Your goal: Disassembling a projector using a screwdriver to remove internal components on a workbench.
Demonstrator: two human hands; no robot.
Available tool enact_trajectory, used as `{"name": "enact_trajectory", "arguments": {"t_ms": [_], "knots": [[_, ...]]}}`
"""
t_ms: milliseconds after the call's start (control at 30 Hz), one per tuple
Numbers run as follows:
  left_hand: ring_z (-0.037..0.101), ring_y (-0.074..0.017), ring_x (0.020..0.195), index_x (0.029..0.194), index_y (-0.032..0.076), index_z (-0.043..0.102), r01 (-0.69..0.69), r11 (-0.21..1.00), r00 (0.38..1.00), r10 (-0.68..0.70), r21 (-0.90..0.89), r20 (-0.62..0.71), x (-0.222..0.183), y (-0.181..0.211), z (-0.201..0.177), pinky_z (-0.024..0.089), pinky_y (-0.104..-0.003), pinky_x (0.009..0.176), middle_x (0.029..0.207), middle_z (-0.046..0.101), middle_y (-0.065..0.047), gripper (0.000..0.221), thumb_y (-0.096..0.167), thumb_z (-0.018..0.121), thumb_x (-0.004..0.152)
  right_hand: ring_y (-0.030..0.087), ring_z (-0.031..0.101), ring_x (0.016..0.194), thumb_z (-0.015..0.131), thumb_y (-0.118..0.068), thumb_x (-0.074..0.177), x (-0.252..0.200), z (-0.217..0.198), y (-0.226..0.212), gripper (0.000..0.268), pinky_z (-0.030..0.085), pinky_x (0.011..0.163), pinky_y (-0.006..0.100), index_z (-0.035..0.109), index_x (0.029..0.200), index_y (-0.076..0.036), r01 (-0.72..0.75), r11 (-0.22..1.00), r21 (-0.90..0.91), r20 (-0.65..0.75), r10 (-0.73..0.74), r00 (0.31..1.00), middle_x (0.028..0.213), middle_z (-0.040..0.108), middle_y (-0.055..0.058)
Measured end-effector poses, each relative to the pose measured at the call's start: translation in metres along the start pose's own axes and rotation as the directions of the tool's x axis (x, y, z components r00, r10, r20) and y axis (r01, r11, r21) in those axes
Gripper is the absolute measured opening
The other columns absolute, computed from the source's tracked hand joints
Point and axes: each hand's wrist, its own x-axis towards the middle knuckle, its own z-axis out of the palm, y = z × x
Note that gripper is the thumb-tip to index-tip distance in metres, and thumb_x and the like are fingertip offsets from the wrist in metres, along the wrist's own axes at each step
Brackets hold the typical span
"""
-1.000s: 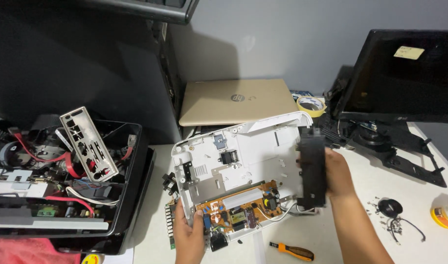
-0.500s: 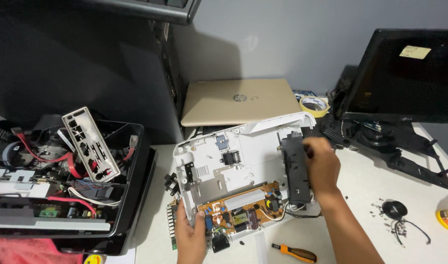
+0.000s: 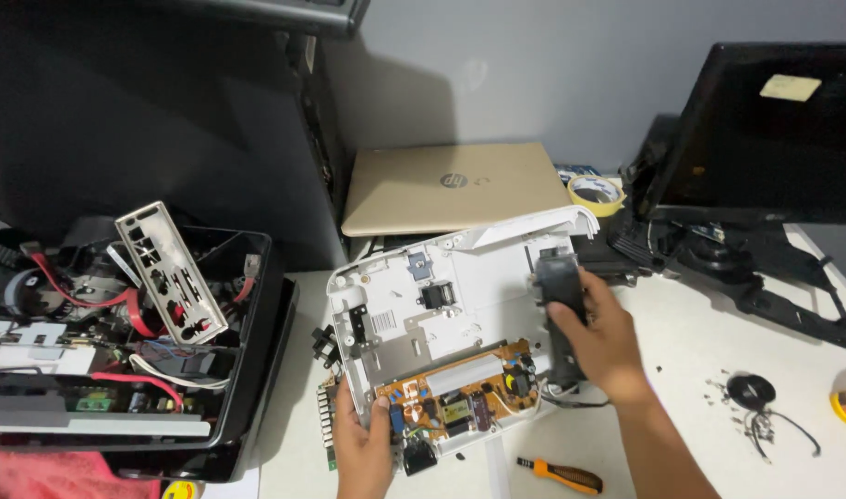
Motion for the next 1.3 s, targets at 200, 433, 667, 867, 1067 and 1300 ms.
{"name": "enact_trajectory", "arguments": {"t_ms": [200, 433, 667, 867, 1067, 1300], "knots": [[0.064, -0.0183, 0.116, 0.159, 0.016, 0.038, -0.073, 0.996, 0.997, 0.074, -0.049, 0.018, 0.009, -0.016, -0.003, 0.052, -0.031, 0.103, 0.139, 0.064, -0.006, 0.067, 0.013, 0.056, 0.095, 0.017, 0.063, 0.105, 0.059, 0.0, 0.093, 0.02, -0.023, 0.02, 0.057, 0.049, 0.094, 0.031, 0.055, 0.149, -0.009, 0.037, 0.889, 0.456, 0.085, -0.086, 0.993, 0.121, 0.07, 0.01], [0.065, -0.019, 0.115, 0.159, 0.016, 0.038, -0.026, 0.999, 0.999, 0.028, -0.035, 0.031, 0.002, -0.005, -0.002, 0.055, -0.033, 0.102, 0.137, 0.065, -0.007, 0.065, 0.015, 0.055, 0.096, 0.02, 0.064, 0.11, 0.053, -0.004, 0.096, 0.031, -0.04, 0.009, 0.058, 0.051, 0.095, 0.034, 0.048, 0.154, -0.004, 0.047, 0.891, 0.452, 0.314, -0.208, 0.926, 0.123, 0.069, 0.013], [0.062, -0.0172, 0.123, 0.16, 0.016, 0.035, -0.049, 0.998, 0.999, 0.049, 0.038, 0.0, 0.013, -0.019, -0.001, 0.048, -0.03, 0.106, 0.143, 0.063, -0.004, 0.069, 0.021, 0.057, 0.094, 0.013, 0.056, 0.11, 0.055, -0.004, 0.096, 0.017, -0.044, 0.015, 0.066, 0.043, 0.093, 0.028, 0.041, 0.161, -0.007, 0.172, 0.921, 0.35, 0.191, -0.25, 0.949, 0.126, 0.065, 0.006], [0.067, -0.0195, 0.107, 0.159, 0.018, 0.04, 0.017, 0.999, 1.0, -0.017, -0.03, 0.005, 0.003, -0.005, 0.001, 0.056, -0.031, 0.095, 0.13, 0.069, -0.008, 0.064, 0.015, 0.056, 0.096, 0.022, 0.049, 0.142, 0.034, -0.002, 0.094, 0.007, -0.02, 0.011, 0.057, 0.036, 0.117, 0.032, 0.052, 0.148, -0.005, 0.132, 0.923, 0.361, -0.15, -0.082, 0.985, 0.15, 0.056, 0.01], [0.066, -0.0199, 0.11, 0.157, 0.017, 0.041, -0.009, 0.997, 1.0, 0.01, -0.075, 0.008, 0.007, -0.014, 0.0, 0.056, -0.033, 0.097, 0.132, 0.067, -0.009, 0.064, 0.013, 0.056, 0.096, 0.019, 0.056, 0.109, 0.031, -0.046, 0.115, 0.01, -0.022, 0.012, 0.053, 0.041, 0.095, 0.034, 0.062, 0.122, -0.005, 0.433, 0.897, 0.088, -0.322, -0.385, 0.865, 0.112, 0.061, 0.006], [0.066, -0.0187, 0.113, 0.153, 0.016, 0.047, -0.1, 0.995, 0.995, 0.1, 0.016, 0.025, 0.002, -0.003, 0.0, 0.051, -0.032, 0.102, 0.13, 0.07, -0.005, 0.059, 0.015, 0.056, 0.095, 0.008, 0.04, 0.084, 0.033, -0.032, 0.119, 0.017, -0.032, 0.002, 0.039, 0.034, 0.08, 0.028, 0.042, 0.084, -0.017, 0.273, 0.937, 0.22, -0.229, -0.222, 0.948, 0.086, 0.04, -0.008]]}}
